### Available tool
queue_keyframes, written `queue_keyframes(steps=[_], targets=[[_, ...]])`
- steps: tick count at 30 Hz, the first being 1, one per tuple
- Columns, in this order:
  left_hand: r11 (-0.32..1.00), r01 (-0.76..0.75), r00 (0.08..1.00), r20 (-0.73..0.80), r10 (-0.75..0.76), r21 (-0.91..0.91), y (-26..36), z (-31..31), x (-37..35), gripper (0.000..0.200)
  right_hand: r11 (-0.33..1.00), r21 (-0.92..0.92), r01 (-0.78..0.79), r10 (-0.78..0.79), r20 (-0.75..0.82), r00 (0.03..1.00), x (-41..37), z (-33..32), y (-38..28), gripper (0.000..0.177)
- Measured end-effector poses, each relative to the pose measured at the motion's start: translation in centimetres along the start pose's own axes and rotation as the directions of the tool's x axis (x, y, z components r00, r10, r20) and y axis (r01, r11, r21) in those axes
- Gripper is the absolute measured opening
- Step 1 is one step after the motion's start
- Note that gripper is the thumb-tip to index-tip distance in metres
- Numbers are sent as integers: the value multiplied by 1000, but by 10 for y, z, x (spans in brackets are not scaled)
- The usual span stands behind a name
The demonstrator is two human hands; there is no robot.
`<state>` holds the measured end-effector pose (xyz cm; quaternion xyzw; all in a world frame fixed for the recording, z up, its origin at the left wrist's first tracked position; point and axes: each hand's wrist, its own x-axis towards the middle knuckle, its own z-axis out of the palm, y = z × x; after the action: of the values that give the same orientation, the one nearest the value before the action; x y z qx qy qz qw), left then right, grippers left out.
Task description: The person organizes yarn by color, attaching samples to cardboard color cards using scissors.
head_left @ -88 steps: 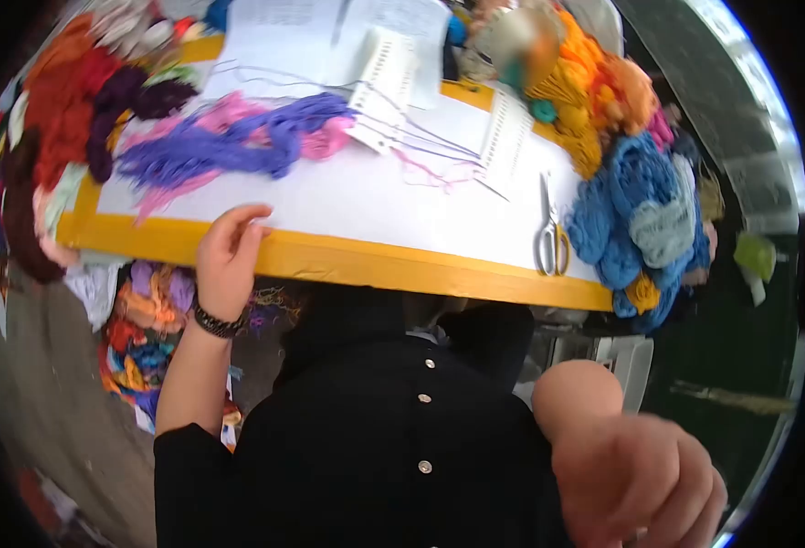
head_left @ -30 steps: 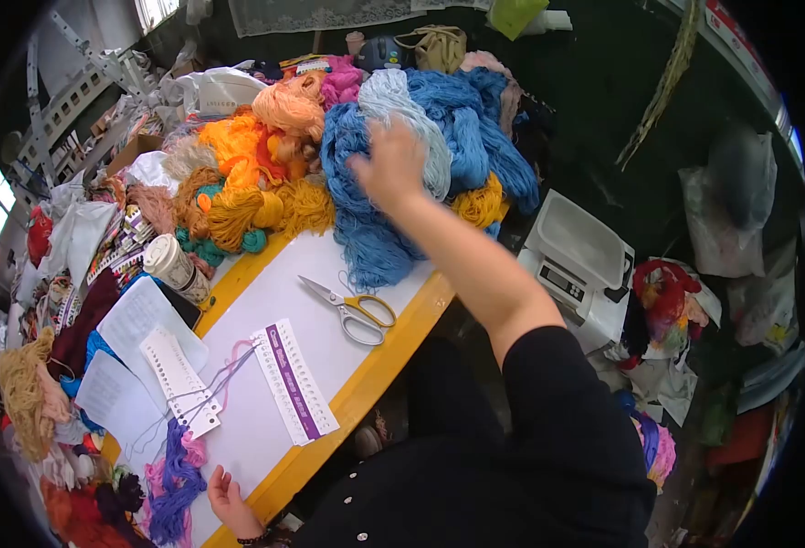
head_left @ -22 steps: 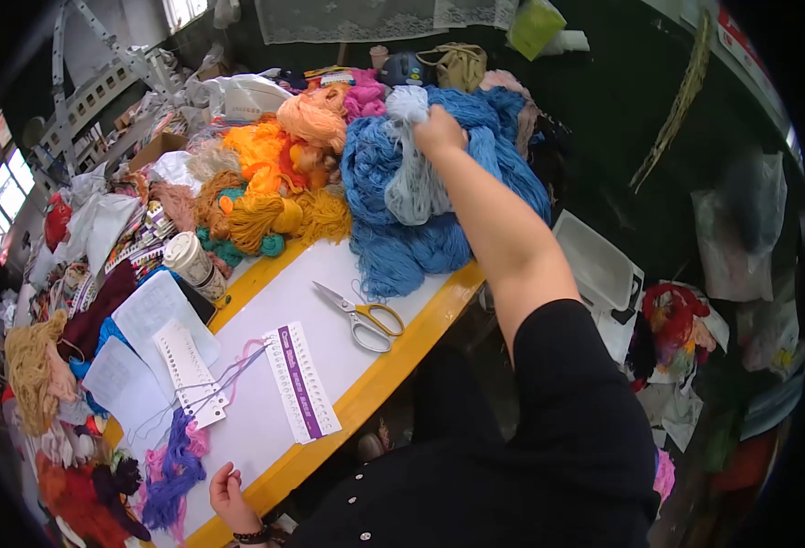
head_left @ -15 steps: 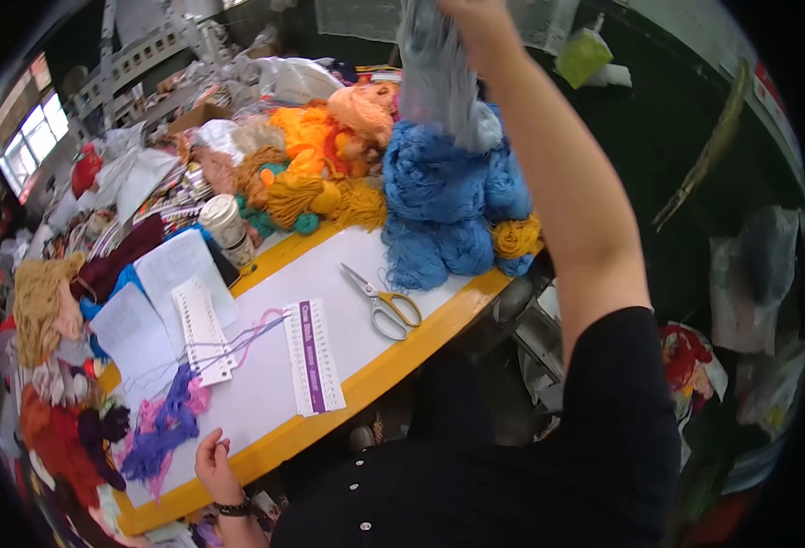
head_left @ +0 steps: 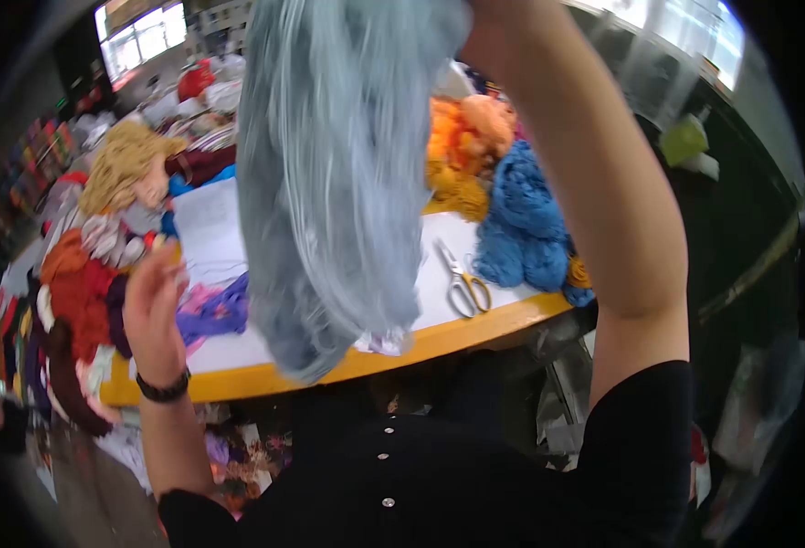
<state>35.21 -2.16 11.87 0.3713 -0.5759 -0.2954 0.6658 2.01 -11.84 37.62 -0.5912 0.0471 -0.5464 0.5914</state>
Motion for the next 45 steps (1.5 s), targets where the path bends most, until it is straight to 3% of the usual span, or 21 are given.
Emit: queue_keyframes(steps=[3,8,13,15,17,19,20,21,22,26,28,33,36,37,38,40,41,42,43,44,45], targets=[[986,-97,958,258,130,-135,66,13,22,71,953,-257,-160,180,58,982,-43,36,103,20],[984,-3,946,320,-55,179,87,-9,20,45,852,-519,-72,197,189,962,-61,100,193,28],[911,411,870,286,-403,32,138,-82,42,31,828,-560,35,103,213,971,-76,128,241,42],[769,630,733,411,-541,-112,154,-107,50,38,791,-608,74,53,188,981,-93,120,262,33],[761,634,748,358,-558,-138,171,-110,44,49,712,-674,-198,375,125,919,-123,101,266,23],[794,602,717,493,-493,-80,182,-110,42,52,643,-732,-226,428,98,898,-155,74,295,17],[852,494,846,323,-424,-173,184,-102,37,51,617,-748,-242,492,127,862,-173,61,310,16],[872,464,810,471,-349,-152,181,-114,46,50,591,-765,-258,552,149,821,-187,52,320,14],[892,430,749,606,-267,-139,180,-138,55,49,628,-716,-305,595,189,781,-199,53,324,14],[921,349,806,557,-201,-173,198,-147,49,52,745,-509,-431,626,311,715,-222,99,342,17],[936,309,830,529,-178,-169,208,-155,34,54,679,-224,-699,731,294,616,-222,125,343,20],[967,238,895,407,-181,-93,238,-204,-42,59,465,284,-838,834,176,523,-198,152,378,18],[959,281,921,272,-280,35,230,-238,-101,62,812,238,-533,548,3,836,-174,146,364,14],[931,342,912,196,-361,123,212,-246,-123,63,945,-326,-23,17,-21,1000,-160,140,366,17],[874,431,879,113,-463,225,191,-249,-141,65,508,-719,474,-454,245,857,-150,136,366,20],[591,348,888,-54,-456,728,130,-262,-172,78,485,-712,507,-349,375,859,-142,156,317,20],[512,607,739,-194,-646,608,121,-214,-172,80,513,-714,476,-282,383,880,-143,166,309,18],[535,463,777,-33,-629,707,98,-195,-172,88,541,-718,438,-208,391,897,-144,175,303,16],[745,302,873,142,-467,594,71,-172,-172,97,529,-671,520,-160,522,837,-145,181,297,17],[861,280,912,162,-377,425,52,-144,-175,101,534,-668,518,-148,529,835,-148,187,297,17],[918,178,952,174,-251,355,50,-102,-165,93,491,-725,484,54,579,814,-151,193,299,18]])
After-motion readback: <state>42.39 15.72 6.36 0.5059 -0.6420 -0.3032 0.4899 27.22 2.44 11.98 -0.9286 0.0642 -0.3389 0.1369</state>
